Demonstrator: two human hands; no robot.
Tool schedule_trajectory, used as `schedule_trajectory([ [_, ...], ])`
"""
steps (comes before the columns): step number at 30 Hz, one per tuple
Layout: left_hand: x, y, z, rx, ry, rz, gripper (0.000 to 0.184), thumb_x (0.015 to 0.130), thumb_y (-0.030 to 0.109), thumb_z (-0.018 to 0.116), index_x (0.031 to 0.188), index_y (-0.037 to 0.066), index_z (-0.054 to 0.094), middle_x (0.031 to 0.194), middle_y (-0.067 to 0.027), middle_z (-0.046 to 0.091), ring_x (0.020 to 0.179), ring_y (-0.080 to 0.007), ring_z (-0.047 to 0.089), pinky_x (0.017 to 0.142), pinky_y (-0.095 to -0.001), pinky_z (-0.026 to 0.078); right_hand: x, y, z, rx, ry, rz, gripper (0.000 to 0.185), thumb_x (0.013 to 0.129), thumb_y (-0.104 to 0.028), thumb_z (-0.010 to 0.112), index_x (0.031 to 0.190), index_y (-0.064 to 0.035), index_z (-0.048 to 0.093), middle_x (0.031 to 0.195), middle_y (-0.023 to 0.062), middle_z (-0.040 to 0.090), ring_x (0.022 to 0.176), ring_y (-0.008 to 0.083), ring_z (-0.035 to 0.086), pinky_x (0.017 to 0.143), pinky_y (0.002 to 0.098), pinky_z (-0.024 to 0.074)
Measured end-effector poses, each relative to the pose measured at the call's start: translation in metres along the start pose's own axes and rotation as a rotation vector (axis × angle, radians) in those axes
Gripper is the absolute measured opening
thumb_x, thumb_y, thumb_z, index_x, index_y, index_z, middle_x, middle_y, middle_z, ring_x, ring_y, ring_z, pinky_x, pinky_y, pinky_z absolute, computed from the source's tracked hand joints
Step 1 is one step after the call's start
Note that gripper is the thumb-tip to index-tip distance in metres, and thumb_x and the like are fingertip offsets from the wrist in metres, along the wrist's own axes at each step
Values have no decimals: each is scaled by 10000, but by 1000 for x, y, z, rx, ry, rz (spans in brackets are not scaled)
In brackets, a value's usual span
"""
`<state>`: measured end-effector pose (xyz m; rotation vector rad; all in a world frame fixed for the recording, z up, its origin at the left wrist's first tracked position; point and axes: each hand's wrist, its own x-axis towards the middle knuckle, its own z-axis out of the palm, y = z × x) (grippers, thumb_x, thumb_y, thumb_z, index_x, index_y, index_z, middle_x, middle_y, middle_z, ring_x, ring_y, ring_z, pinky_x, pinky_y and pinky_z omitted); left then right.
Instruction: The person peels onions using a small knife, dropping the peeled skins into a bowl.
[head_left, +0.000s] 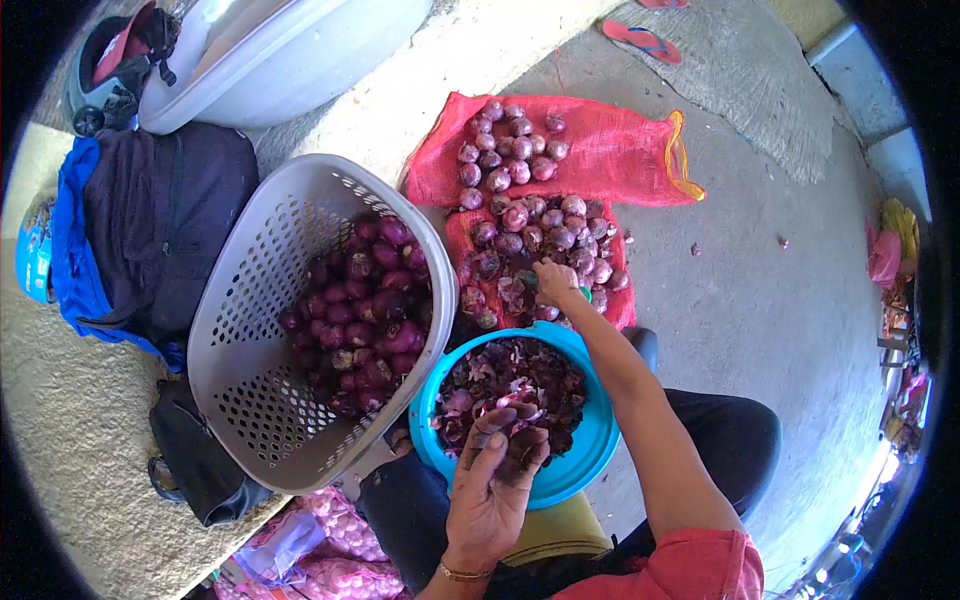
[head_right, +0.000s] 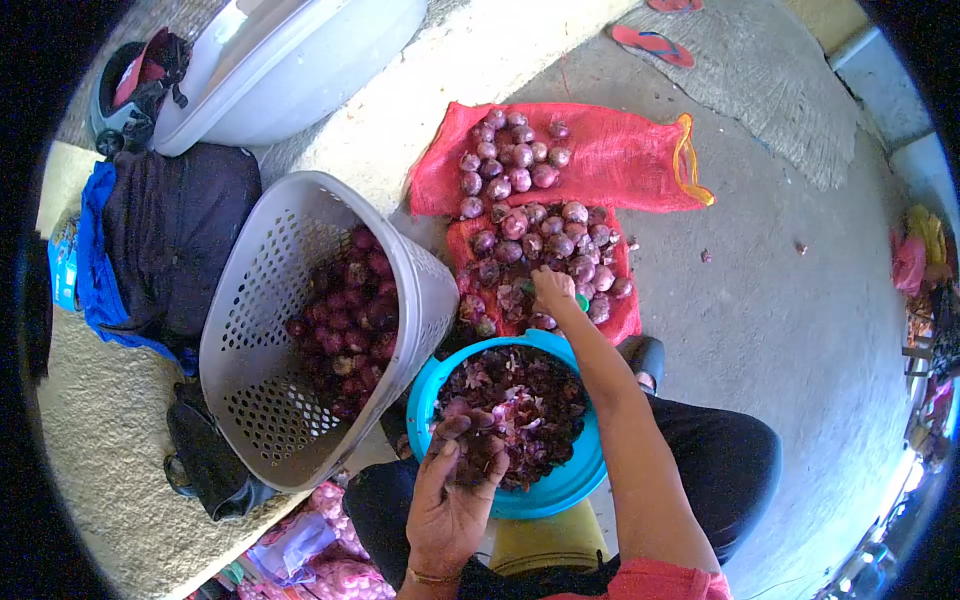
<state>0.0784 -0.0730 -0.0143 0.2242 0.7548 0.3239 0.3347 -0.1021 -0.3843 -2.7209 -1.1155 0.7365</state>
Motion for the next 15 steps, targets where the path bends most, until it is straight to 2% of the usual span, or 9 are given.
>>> schedule_trajectory([
  [2, 0, -3, 1, 8, 29, -9, 291, 956, 103, 497, 1235, 22, 511, 1272, -147, 540, 1117, -268, 564, 998, -418, 458, 1, 2, 10, -29, -38, 13, 606, 587, -300, 808, 1091, -82, 551, 1020, 149, 626, 944, 339, 642, 752, 457, 545],
  [6, -1, -4, -1, 25, 17, 15, 277, 966, 112, 493, 1228, 26, 518, 1246, -142, 553, 1103, -248, 573, 980, -395, 468, -7, -5, -11, 13, -42, -63, 527, 615, -308, 817, 1033, -73, 597, 1026, 164, 643, 955, 329, 652, 783, 438, 545],
  [8, -5, -2, -3, 26, 19, 14, 270, 972, 116, 495, 1226, 26, 515, 1244, -138, 554, 1088, -230, 582, 976, -374, 469, -11, -8, -28, 136, -119, 15, 632, 578, -379, 821, 1059, -45, 582, 1033, 196, 643, 975, 384, 627, 797, 470, 526],
  [11, -9, 0, -7, 21, -29, 41, 272, 976, 125, 491, 1227, 24, 518, 1223, -123, 572, 1090, -221, 585, 976, -371, 469, -22, -8, -54, 222, -11, 65, 656, 597, -442, 790, 1074, -37, 593, 1051, 209, 640, 984, 382, 623, 835, 477, 510],
  [13, -14, 1, -9, 31, 14, 51, 283, 962, 131, 509, 1227, 34, 530, 1229, -129, 568, 1107, -248, 561, 969, -382, 472, -22, 0, -67, 246, 4, 70, 693, 609, -494, 755, 1091, -26, 585, 1059, 221, 635, 994, 383, 617, 850, 482, 500],
  [15, -16, 0, -17, 31, -37, 79, 281, 962, 136, 513, 1221, 28, 536, 1230, -128, 570, 1118, -246, 551, 978, -382, 465, -28, 1, -84, 415, 72, 64, 718, 608, -520, 732, 1097, -16, 582, 1038, 236, 634, 1001, 394, 608, 862, 471, 491],
])
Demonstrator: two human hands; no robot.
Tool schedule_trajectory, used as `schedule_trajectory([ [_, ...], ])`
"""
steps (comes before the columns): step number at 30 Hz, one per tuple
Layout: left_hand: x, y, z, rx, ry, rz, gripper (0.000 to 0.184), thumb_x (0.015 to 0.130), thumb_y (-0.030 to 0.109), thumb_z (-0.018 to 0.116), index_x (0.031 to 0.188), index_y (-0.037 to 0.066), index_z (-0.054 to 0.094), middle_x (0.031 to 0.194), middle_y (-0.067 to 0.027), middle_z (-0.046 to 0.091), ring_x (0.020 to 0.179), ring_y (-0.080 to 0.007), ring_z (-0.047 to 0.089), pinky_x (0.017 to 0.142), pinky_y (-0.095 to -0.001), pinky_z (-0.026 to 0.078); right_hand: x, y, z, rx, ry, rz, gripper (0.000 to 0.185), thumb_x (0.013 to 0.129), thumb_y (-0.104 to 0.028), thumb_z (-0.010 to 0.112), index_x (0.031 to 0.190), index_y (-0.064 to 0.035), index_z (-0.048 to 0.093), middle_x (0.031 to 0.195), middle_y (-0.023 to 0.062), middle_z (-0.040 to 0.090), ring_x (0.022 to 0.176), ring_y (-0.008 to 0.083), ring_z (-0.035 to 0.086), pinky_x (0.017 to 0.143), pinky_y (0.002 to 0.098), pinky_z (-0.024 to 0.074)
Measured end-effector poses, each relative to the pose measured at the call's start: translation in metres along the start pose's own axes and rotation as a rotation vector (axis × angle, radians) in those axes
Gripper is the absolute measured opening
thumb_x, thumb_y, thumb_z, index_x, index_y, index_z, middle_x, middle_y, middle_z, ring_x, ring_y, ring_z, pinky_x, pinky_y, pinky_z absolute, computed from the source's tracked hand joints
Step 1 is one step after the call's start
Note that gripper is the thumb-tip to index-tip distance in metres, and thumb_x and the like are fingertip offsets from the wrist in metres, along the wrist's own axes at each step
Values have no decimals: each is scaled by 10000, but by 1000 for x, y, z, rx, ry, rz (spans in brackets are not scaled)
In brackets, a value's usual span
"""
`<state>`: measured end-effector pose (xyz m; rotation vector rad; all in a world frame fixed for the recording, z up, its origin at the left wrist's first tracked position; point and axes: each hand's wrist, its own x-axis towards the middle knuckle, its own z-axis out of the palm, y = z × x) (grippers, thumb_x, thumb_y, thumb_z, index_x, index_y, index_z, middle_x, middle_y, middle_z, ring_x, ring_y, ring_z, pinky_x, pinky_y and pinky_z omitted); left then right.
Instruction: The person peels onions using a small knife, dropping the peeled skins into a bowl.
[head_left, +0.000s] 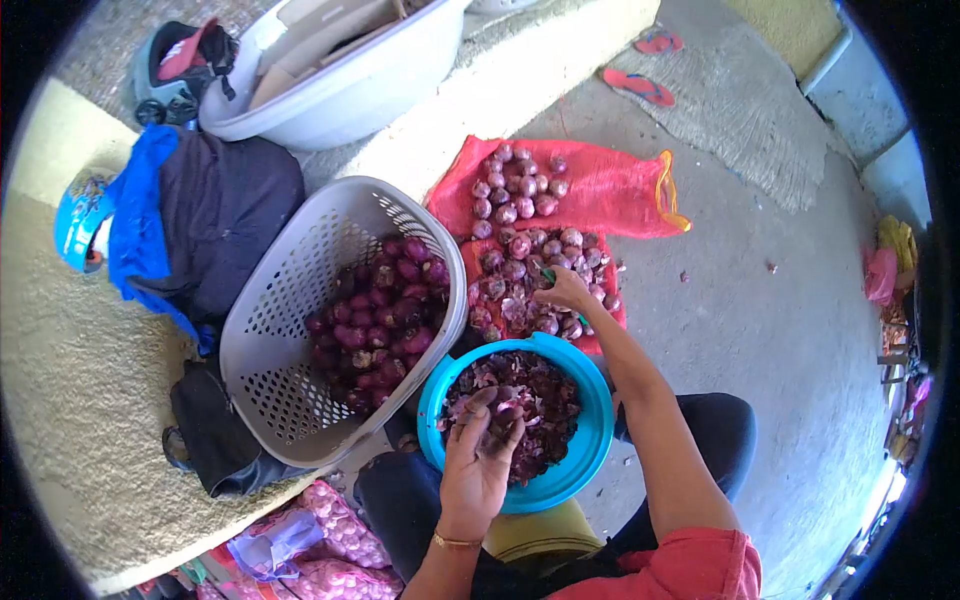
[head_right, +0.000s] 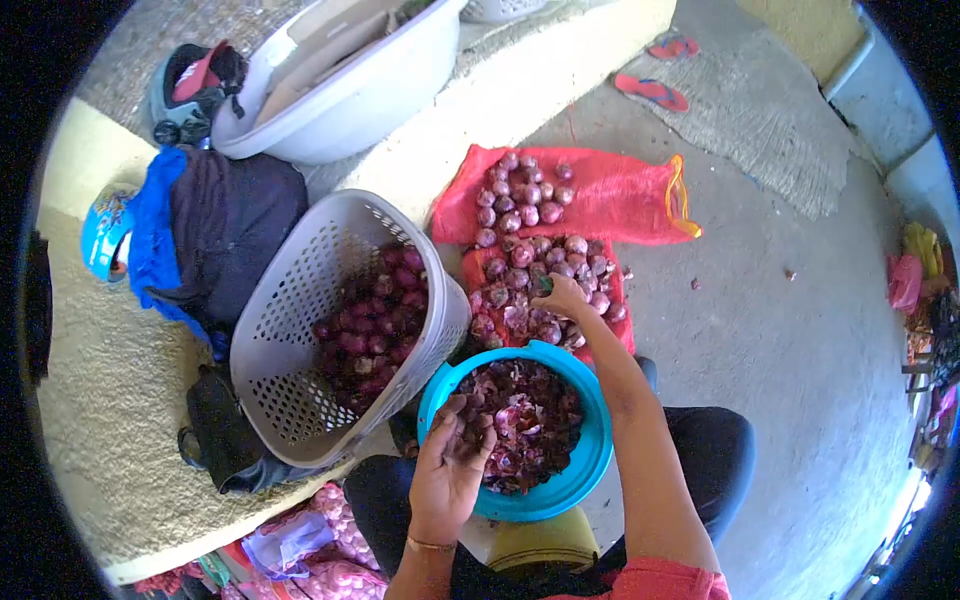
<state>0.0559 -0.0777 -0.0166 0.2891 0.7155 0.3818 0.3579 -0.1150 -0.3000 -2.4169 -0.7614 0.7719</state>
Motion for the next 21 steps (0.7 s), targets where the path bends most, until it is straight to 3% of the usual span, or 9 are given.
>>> schedule_trajectory([
  [5, -1, -3, -18, -48, -56, 67, 286, 953, 126, 535, 1209, 0, 548, 1239, -131, 575, 1124, -243, 554, 995, -377, 454, -19, -37, -46, 56, 31, -19, 900, 614, -511, 776, 1228, 71, 468, 1209, 288, 543, 1126, 396, 539, 948, 440, 442],
  [9, -7, -3, -24, -59, -96, 57, 272, 934, 133, 579, 1177, 10, 576, 1223, -124, 588, 1091, -234, 576, 981, -379, 468, -38, -58, -63, 5, 5, -51, 840, 643, -427, 805, 1226, 38, 419, 1088, 270, 597, 1077, 378, 573, 929, 432, 455],
  [12, -11, -2, -28, 0, -123, 61, 272, 930, 155, 595, 1175, 38, 583, 1201, -105, 597, 1067, -221, 586, 970, -373, 473, -77, -89, -90, 22, -128, -121, 973, 601, -503, 795, 1277, 86, 417, 1203, 296, 538, 1116, 374, 548, 940, 427, 449],
  [14, -8, -7, -34, 35, -130, 76, 272, 928, 167, 602, 1177, 58, 586, 1180, -89, 604, 1052, -213, 590, 965, -369, 475, -137, -144, -119, 137, -195, -63, 954, 609, -433, 819, 1294, 84, 401, 1177, 279, 548, 1062, 320, 577, 871, 411, 483],
  [16, -3, -15, -43, 177, -105, 139, 295, 920, 208, 623, 1192, 100, 580, 1135, -45, 603, 1049, -197, 584, 970, -374, 462, -183, -177, -129, 415, -210, -211, 628, 674, -172, 836, 1151, 40, 488, 994, 147, 623, 777, 195, 628, 660, 330, 534],
  [17, -3, -20, -44, 201, -100, 175, 354, 911, 254, 641, 1230, 134, 546, 1098, -1, 585, 1059, -182, 573, 982, -386, 444, -218, -199, -142, 402, -211, -218, 628, 674, -172, 836, 1151, 40, 488, 994, 147, 623, 777, 195, 628, 660, 330, 534],
  [19, -13, -17, -35, 202, -168, 126, 383, 910, 273, 643, 1249, 139, 523, 1096, 7, 576, 1056, -165, 567, 989, -393, 435, -281, -231, -166, 666, -331, -156, 596, 678, -50, 812, 1183, 33, 505, 1005, 99, 631, 787, 174, 621, 663, 313, 531],
  [21, -32, -14, -21, 283, -280, 109, 418, 927, 302, 619, 1289, 149, 478, 1081, 28, 558, 1021, -113, 554, 975, -387, 447, -299, -216, -146, 696, -315, -230, 619, 690, -47, 809, 1218, 24, 495, 1005, 78, 638, 793, 152, 616, 666, 283, 520],
])
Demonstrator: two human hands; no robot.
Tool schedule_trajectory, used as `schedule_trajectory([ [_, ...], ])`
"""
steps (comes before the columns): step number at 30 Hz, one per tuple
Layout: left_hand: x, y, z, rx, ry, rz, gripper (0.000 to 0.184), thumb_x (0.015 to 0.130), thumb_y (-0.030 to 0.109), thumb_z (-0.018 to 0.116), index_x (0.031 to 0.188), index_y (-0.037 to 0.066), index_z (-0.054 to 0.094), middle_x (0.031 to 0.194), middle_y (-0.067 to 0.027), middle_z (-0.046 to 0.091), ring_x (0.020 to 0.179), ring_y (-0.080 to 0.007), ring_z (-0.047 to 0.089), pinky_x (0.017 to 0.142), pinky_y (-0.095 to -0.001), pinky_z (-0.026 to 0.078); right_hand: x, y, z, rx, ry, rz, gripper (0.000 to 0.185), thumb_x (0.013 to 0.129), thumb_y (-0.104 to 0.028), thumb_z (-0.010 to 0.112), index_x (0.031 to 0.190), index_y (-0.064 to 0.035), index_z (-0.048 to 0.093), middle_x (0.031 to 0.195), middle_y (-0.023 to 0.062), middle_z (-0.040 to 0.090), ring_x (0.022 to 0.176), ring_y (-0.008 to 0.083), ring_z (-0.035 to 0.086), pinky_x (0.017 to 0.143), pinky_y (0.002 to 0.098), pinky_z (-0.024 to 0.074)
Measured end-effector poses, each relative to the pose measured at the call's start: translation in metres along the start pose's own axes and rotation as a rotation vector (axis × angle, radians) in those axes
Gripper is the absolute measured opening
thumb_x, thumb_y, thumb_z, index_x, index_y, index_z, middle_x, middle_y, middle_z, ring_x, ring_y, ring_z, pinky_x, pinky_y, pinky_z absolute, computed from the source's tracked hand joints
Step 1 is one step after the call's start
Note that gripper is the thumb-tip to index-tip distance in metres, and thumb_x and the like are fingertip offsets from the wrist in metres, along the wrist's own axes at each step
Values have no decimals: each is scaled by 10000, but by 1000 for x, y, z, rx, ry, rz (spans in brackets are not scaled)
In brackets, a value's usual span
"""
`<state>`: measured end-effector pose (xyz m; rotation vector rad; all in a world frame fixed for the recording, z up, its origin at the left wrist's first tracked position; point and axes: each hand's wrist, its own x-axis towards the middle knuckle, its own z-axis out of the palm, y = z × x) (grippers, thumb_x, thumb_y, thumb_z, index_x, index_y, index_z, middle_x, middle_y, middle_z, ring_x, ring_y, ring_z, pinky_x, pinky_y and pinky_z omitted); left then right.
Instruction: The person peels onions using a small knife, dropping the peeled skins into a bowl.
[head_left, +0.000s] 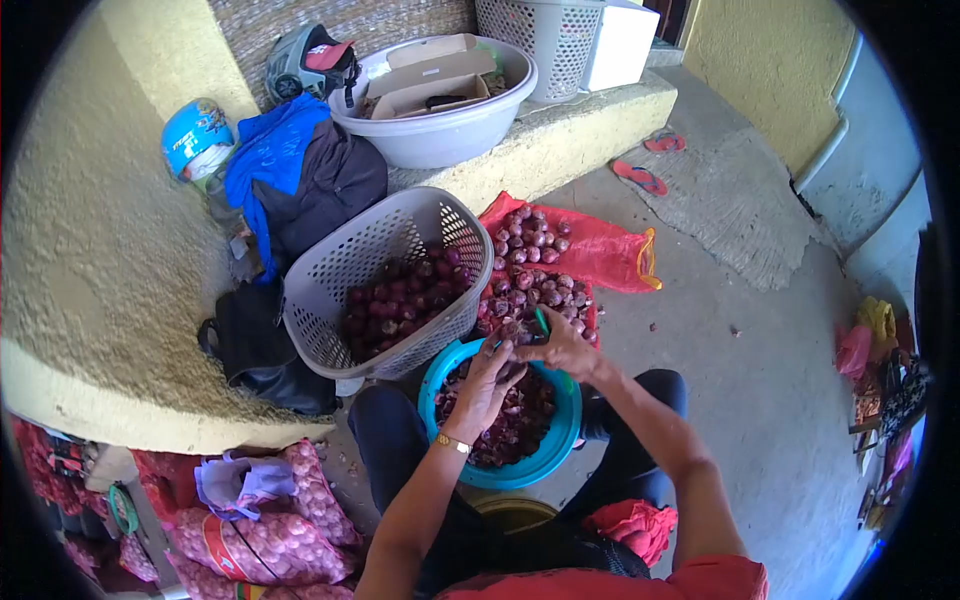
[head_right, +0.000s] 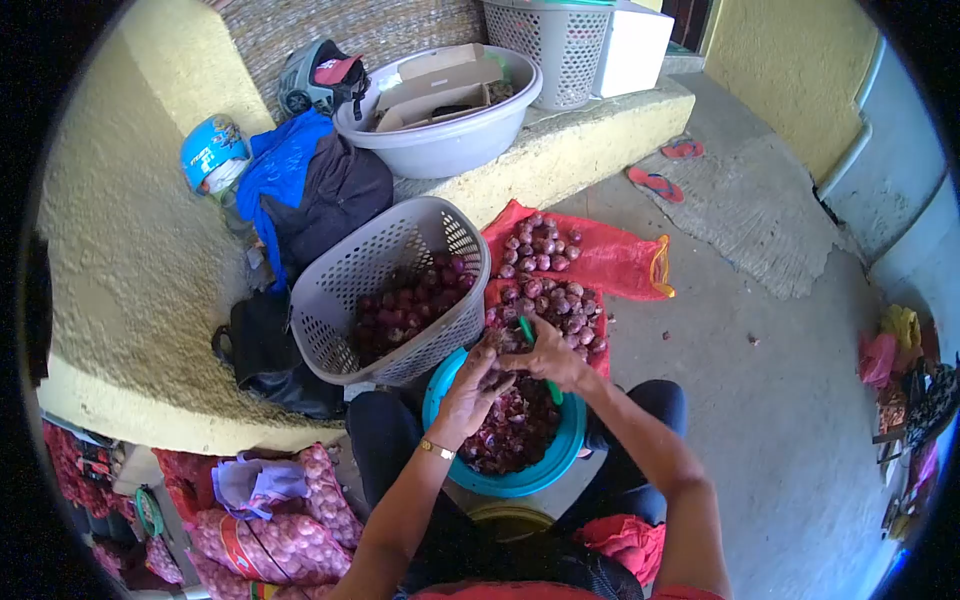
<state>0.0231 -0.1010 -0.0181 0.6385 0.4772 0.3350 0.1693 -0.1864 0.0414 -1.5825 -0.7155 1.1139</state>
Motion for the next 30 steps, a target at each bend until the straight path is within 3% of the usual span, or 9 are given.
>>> schedule_trajectory([
  [2, -13, 3, 6, 40, -48, 34, 419, 935, 308, 605, 1298, 148, 471, 1096, 29, 554, 1010, -104, 551, 960, -383, 463, -19, 13, 10, 84, -22, -193, 579, 725, -33, 795, 1235, -4, 522, 985, 10, 651, 814, 98, 594, 705, 236, 489],
  [5, -27, 6, 7, 105, -107, 72, 424, 962, 332, 555, 1323, 136, 449, 1151, 28, 540, 1005, -91, 550, 923, -373, 501, -41, 7, 18, 176, -9, -29, 515, 738, -27, 790, 1199, -15, 562, 964, 2, 656, 832, 92, 579, 737, 267, 478],
  [6, -32, 7, 8, 126, -100, 59, 434, 965, 345, 545, 1327, 127, 445, 1171, 23, 536, 1010, -94, 550, 926, -377, 503, -47, 1, 26, 117, 32, -163, 472, 744, -36, 789, 1166, -6, 579, 925, 3, 656, 805, 100, 570, 733, 295, 476],
  [9, -40, 6, 1, 184, -25, 50, 449, 967, 381, 530, 1317, 108, 458, 1209, 9, 533, 1028, -93, 545, 946, -365, 480, -45, 9, 31, -175, 62, -211, 476, 751, -51, 792, 1167, 6, 570, 917, 10, 657, 794, 89, 561, 721, 280, 470],
  [12, -37, 1, -13, 226, -24, 157, 405, 955, 406, 549, 1241, 121, 526, 1182, 20, 555, 1049, -95, 522, 962, -336, 409, -34, 29, 31, -154, 56, -229, 560, 707, -134, 829, 1171, 25, 559, 977, 73, 653, 846, 141, 574, 774, 310, 471],
  [16, -37, -6, -30, 140, -35, 179, 380, 954, 411, 548, 1209, 129, 550, 1144, 30, 572, 1039, -98, 518, 961, -344, 408, -19, 59, 39, -250, 103, -326, 635, 669, -204, 834, 1176, 44, 543, 1001, 159, 648, 920, 244, 607, 830, 362, 474],
  [22, -39, 4, -26, -52, -41, 86, 331, 951, 326, 582, 1210, 123, 547, 1135, 31, 574, 1035, -94, 519, 968, -354, 421, -6, 65, 46, -227, 104, -344, 677, 685, -210, 816, 1229, 58, 515, 1074, 200, 638, 982, 261, 622, 883, 355, 476],
  [24, -45, 6, -8, 113, 29, 202, 346, 942, 264, 605, 1242, 116, 521, 1152, 30, 566, 1056, -92, 518, 953, -355, 438, -7, 57, 49, -172, 101, -403, 679, 689, -217, 810, 1232, 60, 512, 1101, 201, 633, 988, 251, 622, 888, 348, 474],
  [30, -40, 17, -18, 147, 92, 185, 361, 900, 186, 649, 1218, 106, 498, 1140, -3, 563, 1048, -120, 541, 922, -362, 460, -7, 45, 44, -295, 85, -293, 615, 710, -179, 799, 1212, 50, 526, 1030, 165, 644, 917, 215, 610, 829, 340, 473],
])
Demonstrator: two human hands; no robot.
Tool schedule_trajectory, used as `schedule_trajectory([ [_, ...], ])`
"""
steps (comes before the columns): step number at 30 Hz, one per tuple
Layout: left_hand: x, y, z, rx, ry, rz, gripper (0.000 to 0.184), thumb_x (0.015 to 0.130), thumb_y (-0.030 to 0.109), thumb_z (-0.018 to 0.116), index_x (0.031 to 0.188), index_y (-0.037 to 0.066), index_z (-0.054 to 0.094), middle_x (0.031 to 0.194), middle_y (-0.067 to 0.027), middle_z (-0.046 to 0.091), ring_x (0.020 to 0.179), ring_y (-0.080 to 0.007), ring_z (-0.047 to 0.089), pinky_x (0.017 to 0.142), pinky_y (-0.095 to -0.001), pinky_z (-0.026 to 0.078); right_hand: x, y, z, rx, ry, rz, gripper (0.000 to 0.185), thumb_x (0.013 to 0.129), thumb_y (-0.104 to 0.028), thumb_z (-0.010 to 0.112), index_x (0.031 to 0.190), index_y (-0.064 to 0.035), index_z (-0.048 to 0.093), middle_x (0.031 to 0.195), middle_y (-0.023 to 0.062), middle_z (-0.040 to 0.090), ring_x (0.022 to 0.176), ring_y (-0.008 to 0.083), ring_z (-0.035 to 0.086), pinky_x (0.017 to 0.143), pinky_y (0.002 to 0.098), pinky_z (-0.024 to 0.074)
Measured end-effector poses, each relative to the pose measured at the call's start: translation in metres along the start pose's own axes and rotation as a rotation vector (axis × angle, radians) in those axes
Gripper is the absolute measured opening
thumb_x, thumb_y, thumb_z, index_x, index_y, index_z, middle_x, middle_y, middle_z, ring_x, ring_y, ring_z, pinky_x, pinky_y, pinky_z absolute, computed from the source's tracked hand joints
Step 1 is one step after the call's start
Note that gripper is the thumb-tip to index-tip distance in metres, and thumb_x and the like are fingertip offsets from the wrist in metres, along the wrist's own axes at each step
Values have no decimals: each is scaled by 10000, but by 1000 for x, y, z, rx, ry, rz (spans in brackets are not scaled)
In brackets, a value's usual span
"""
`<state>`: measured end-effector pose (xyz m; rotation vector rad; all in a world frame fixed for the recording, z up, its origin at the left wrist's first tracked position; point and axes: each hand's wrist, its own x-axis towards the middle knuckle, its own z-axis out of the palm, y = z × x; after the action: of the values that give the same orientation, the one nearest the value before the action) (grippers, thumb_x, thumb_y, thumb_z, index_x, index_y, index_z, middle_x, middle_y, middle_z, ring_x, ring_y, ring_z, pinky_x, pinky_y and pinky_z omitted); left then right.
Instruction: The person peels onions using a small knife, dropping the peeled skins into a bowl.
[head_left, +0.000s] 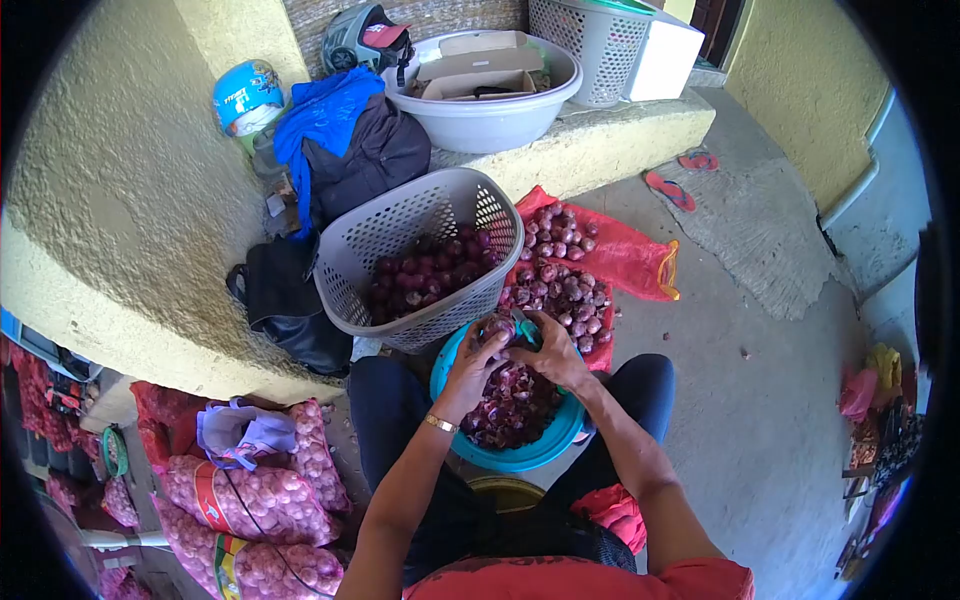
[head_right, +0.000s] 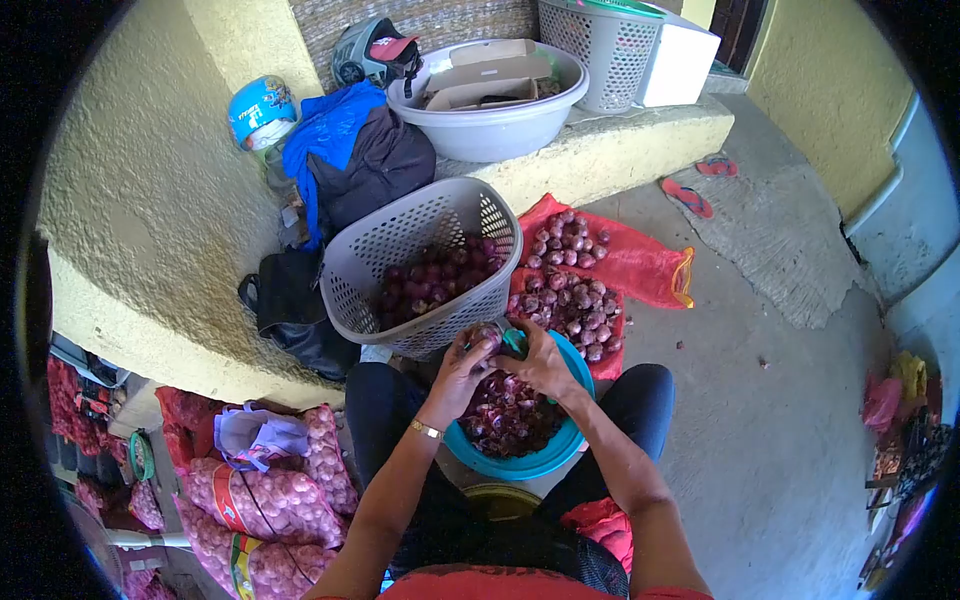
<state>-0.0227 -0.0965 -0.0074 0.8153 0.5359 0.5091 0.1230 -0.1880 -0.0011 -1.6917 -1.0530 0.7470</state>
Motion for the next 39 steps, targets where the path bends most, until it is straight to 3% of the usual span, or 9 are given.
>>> schedule_trajectory([
  [9, 4, 14, -7, -12, -56, 16, 311, 911, 218, 636, 1156, 92, 494, 1100, -41, 567, 994, -152, 580, 871, -398, 506, 4, -10, -11, 35, -48, -70, 463, 815, -215, 744, 1143, 33, 532, 750, 32, 573, 599, 119, 523, 555, 297, 433],
  [16, 14, 3, -19, -13, 19, 75, 321, 981, 314, 515, 1211, 105, 435, 1082, -42, 566, 997, -162, 585, 875, -394, 511, 2, 13, -18, 111, 41, 218, 313, 922, -258, 608, 1038, 24, 537, 731, 42, 516, 696, 109, 461, 577, 281, 381],
  [19, 21, -2, -26, 208, 87, 160, 348, 993, 327, 482, 1244, 104, 389, 1124, -51, 561, 1050, -163, 565, 883, -366, 498, -4, 23, -13, 243, -29, 142, 271, 930, -223, 593, 1028, 26, 545, 750, 40, 535, 690, 119, 481, 572, 288, 389],
  [22, 21, -4, -27, 317, 11, 264, 423, 990, 318, 493, 1301, 86, 323, 1204, -83, 521, 1110, -190, 536, 905, -347, 473, -7, 22, 0, 60, 204, -19, 295, 911, -193, 626, 1070, 43, 547, 727, 122, 590, 627, 202, 551, 562, 351, 427],
  [24, 20, -7, -29, 585, -16, 428, 518, 967, 273, 544, 1343, 18, 294, 1268, -133, 433, 1222, -215, 425, 1030, -320, 342, -8, 14, -1, -129, 229, -189, 392, 883, -208, 669, 1141, 59, 540, 735, 217, 611, 623, 283, 609, 587, 391, 466],
  [27, 19, -5, -24, 820, 52, 574, 554, 942, 223, 582, 1348, 0, 279, 1254, -176, 447, 1185, -275, 472, 1010, -352, 373, -20, -8, 7, -249, 286, -184, 473, 909, -263, 650, 1228, 56, 510, 765, 111, 616, 665, 176, 641, 607, 325, 514],
  [31, 8, 4, -12, 994, 37, 565, 589, 908, 182, 627, 1338, -14, 276, 1247, -227, 447, 1156, -328, 503, 987, -373, 398, -12, -31, 7, 142, 250, 39, 354, 860, -277, 717, 1019, 27, 629, 713, 56, 635, 614, 108, 529, 556, 313, 441],
  [32, 6, 4, -10, 1017, 8, 590, 570, 902, 150, 626, 1328, -1, 278, 1223, -213, 452, 1125, -307, 511, 966, -380, 405, -14, -46, 4, 107, 247, 86, 301, 863, -275, 717, 912, 14, 644, 660, -13, 567, 599, 56, 433, 512, 287, 385],
  [39, 3, 3, -12, 1044, -50, 629, 548, 878, 90, 639, 1305, 11, 304, 1188, -196, 443, 1097, -309, 504, 962, -392, 399, 0, -4, 13, 229, 269, -5, 232, 878, -189, 676, 754, -9, 598, 567, -23, 482, 536, 68, 374, 464, 315, 327],
])
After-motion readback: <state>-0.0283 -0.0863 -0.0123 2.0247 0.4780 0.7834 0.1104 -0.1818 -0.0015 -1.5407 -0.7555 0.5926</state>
